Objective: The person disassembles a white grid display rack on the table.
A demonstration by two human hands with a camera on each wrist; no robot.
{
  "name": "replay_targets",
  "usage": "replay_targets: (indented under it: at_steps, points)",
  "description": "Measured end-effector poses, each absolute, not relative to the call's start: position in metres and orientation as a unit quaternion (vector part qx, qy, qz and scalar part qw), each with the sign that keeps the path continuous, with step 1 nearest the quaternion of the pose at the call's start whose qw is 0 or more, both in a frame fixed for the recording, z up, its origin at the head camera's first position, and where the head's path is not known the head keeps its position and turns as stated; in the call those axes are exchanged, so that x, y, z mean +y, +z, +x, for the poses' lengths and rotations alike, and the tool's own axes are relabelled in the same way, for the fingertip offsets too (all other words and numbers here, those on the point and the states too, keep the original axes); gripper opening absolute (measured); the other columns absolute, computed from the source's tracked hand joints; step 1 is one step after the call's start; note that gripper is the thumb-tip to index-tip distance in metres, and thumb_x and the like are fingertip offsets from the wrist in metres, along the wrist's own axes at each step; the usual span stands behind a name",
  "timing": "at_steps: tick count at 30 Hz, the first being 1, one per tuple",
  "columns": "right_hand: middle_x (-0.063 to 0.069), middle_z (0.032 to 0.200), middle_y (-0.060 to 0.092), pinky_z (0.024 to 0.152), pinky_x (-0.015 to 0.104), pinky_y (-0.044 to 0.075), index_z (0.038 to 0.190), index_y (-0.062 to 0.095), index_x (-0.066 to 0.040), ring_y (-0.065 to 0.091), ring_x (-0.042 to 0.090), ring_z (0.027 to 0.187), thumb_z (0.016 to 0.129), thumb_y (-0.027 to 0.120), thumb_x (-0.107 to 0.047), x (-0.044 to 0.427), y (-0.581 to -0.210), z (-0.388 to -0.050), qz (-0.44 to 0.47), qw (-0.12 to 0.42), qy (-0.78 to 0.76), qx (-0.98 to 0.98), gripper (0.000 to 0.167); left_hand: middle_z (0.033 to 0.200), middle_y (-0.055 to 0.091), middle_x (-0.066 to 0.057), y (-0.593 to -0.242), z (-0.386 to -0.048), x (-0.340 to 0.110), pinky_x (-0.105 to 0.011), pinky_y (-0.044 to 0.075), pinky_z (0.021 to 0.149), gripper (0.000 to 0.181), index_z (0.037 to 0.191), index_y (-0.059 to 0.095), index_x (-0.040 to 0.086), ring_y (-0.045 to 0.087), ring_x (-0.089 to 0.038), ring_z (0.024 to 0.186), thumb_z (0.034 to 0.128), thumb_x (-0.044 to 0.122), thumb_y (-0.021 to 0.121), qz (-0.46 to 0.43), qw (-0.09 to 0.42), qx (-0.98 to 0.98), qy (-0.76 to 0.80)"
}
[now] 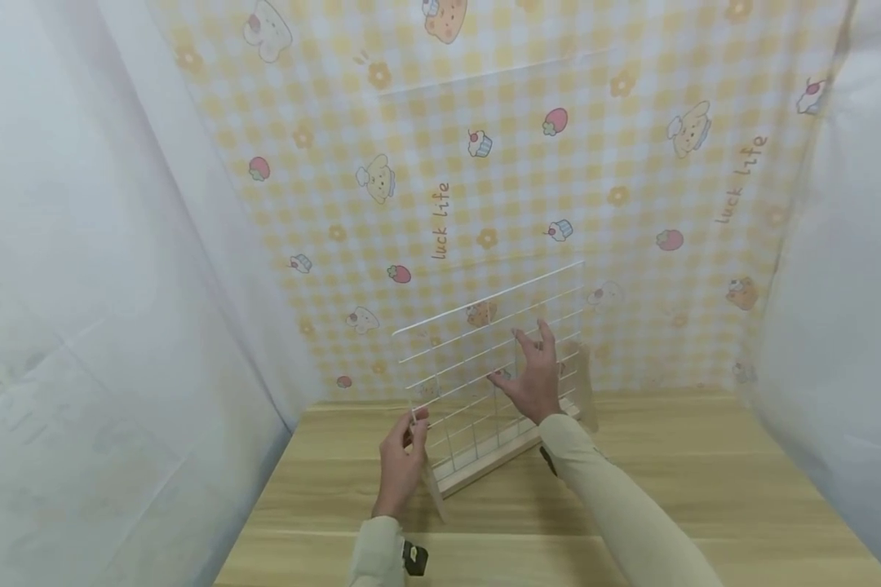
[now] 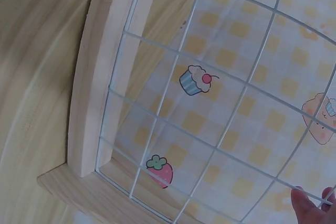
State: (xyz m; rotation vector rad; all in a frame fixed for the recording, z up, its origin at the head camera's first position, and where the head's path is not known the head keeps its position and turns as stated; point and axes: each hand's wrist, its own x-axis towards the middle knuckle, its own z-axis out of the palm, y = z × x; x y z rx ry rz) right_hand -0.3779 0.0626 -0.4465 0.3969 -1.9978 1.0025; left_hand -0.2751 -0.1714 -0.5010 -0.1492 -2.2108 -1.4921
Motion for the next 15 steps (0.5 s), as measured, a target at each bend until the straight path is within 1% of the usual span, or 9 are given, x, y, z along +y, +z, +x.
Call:
replay_targets:
  at_steps: [2,4,6,8,9,11,13,15]
  points:
    - [0.033,0.154,0.032,0.086,0.073,0.05,0.133,0.059,0.001,0.058,0.045,0.112,0.06,0.097,-0.021,0.064,-0.44,-0.378,0.166,0.432,0.401,-0.79,0.085,0.128,0.07,-0.005,-0.501,-0.275,-0.17,-0.041,0.057,0.097,0.028,0.125,0.066,0.016,0.068,-0.023,0.111,0.1064,0.03,0.051,-0.06,0.23,-0.808,-0.539]
    - [0.033,0.156,0.029,0.095,0.067,0.052,0.134,0.057,0.002,0.055,0.047,0.119,0.063,0.095,-0.019,0.066,-0.427,-0.379,0.172,0.442,0.412,-0.778,0.084,0.127,0.069,-0.005,-0.5,-0.274,-0.169,-0.043,0.057,0.098,0.029,0.126,0.065,0.016,0.068,-0.024,0.112,0.1065,0.031,0.05,-0.063,0.225,-0.807,-0.542]
    - [0.032,0.158,0.027,0.104,0.064,0.049,0.137,0.056,0.002,0.048,0.05,0.13,0.065,0.093,-0.018,0.066,-0.409,-0.38,0.177,0.448,0.431,-0.763,0.083,0.125,0.069,-0.007,-0.499,-0.274,-0.169,-0.047,0.056,0.099,0.028,0.126,0.065,0.017,0.068,-0.026,0.111,0.1064,0.032,0.05,-0.061,0.223,-0.806,-0.545]
    - [0.03,0.16,0.026,0.109,0.063,0.045,0.137,0.055,0.001,0.041,0.05,0.138,0.066,0.092,-0.017,0.067,-0.392,-0.381,0.176,0.451,0.451,-0.75,0.082,0.126,0.069,-0.008,-0.499,-0.274,-0.169,-0.048,0.056,0.099,0.027,0.125,0.065,0.018,0.068,-0.027,0.111,0.1063,0.031,0.051,-0.06,0.223,-0.804,-0.548]
    - [0.03,0.159,0.026,0.109,0.062,0.045,0.137,0.055,0.0,0.037,0.051,0.141,0.066,0.092,-0.017,0.068,-0.386,-0.382,0.174,0.454,0.454,-0.747,0.082,0.126,0.069,-0.008,-0.499,-0.275,-0.169,-0.048,0.057,0.098,0.027,0.125,0.065,0.017,0.069,-0.028,0.11,0.1065,0.03,0.051,-0.061,0.224,-0.803,-0.549]
    - [0.031,0.158,0.027,0.108,0.062,0.045,0.135,0.056,0.001,0.036,0.051,0.142,0.064,0.092,-0.014,0.068,-0.378,-0.381,0.174,0.458,0.46,-0.74,0.081,0.127,0.069,-0.008,-0.501,-0.275,-0.17,-0.044,0.058,0.096,0.027,0.125,0.065,0.017,0.069,-0.027,0.109,0.1067,0.03,0.05,-0.059,0.222,-0.806,-0.546]
    - [0.032,0.157,0.028,0.105,0.061,0.047,0.133,0.056,0.003,0.037,0.051,0.14,0.063,0.092,-0.015,0.069,-0.372,-0.381,0.174,0.466,0.455,-0.738,0.08,0.129,0.068,-0.008,-0.502,-0.274,-0.17,-0.042,0.059,0.094,0.029,0.128,0.064,0.015,0.07,-0.027,0.109,0.1069,0.029,0.05,-0.065,0.221,-0.808,-0.543]
    - [0.033,0.155,0.029,0.103,0.06,0.047,0.131,0.056,0.005,0.038,0.051,0.138,0.064,0.091,-0.015,0.07,-0.365,-0.382,0.177,0.48,0.449,-0.733,0.078,0.13,0.068,-0.009,-0.503,-0.274,-0.17,-0.041,0.058,0.095,0.031,0.13,0.063,0.014,0.069,-0.026,0.11,0.1069,0.029,0.05,-0.069,0.22,-0.811,-0.538]
